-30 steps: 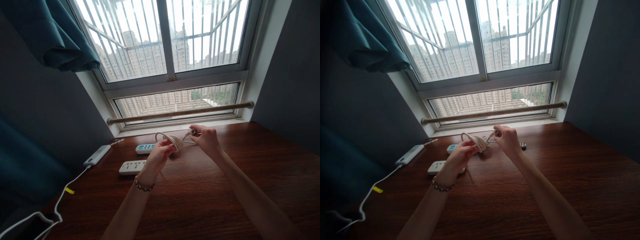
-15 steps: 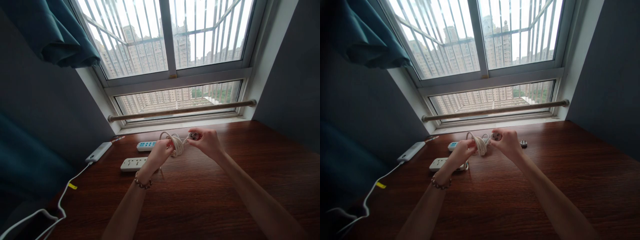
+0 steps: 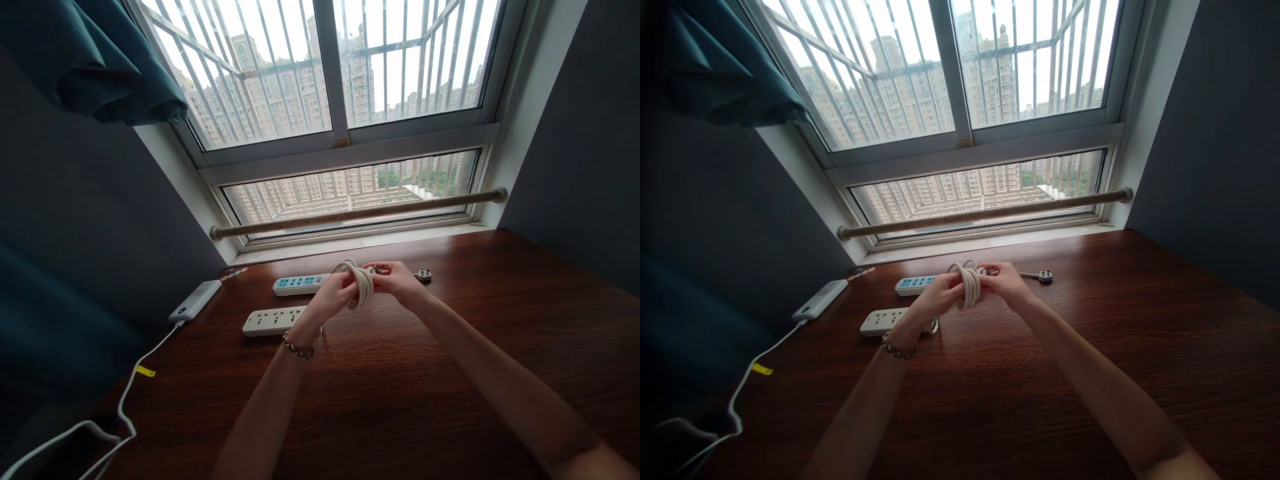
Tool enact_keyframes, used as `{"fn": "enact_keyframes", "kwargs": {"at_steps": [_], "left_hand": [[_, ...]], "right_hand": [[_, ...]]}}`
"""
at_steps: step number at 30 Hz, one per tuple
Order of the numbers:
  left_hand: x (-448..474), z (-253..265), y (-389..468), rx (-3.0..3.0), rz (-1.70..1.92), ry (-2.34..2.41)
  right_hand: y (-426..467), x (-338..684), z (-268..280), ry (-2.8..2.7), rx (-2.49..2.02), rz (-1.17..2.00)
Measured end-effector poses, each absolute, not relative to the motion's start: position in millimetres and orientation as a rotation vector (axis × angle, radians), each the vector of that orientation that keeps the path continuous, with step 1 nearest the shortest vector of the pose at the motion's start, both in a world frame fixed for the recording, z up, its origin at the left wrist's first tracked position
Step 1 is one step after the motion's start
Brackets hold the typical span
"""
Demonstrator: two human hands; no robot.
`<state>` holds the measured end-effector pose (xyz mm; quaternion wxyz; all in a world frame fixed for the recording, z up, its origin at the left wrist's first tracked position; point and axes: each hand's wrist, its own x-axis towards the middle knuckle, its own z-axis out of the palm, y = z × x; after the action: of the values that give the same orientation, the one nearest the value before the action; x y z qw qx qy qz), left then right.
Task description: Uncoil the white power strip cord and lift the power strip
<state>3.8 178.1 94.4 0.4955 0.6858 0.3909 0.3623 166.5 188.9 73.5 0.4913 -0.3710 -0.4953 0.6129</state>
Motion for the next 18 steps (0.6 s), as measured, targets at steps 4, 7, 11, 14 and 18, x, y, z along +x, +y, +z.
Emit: {"fn": "enact_keyframes", "kwargs": {"at_steps": [4, 7, 11, 14, 18], "left_hand": [[3.9, 86.4, 181.8, 1.446, 0.837, 0.925], [1.7, 86.1, 181.5, 1.431, 0.83, 0.916], [0.9, 91.3, 178.8, 1.456, 0.924, 0.986], [2.4, 92.3, 178.4, 1.446, 1.02, 1.034], [5.8, 85.0, 180.4, 1.469, 1.091, 1.057]], "right_hand": [[187.0, 168.0, 71.4, -1.232, -0.844, 1.591], [181.2, 167.8, 76.0, -1.211, -0.864, 1.587], [170.5, 164.2, 83.2, -1.268, -0.835, 1.572], [160.6, 156.5, 80.3, -1.487, -0.895, 1.218], [151.1, 140.7, 63.7, -1.756, -0.972, 0.461]]}}
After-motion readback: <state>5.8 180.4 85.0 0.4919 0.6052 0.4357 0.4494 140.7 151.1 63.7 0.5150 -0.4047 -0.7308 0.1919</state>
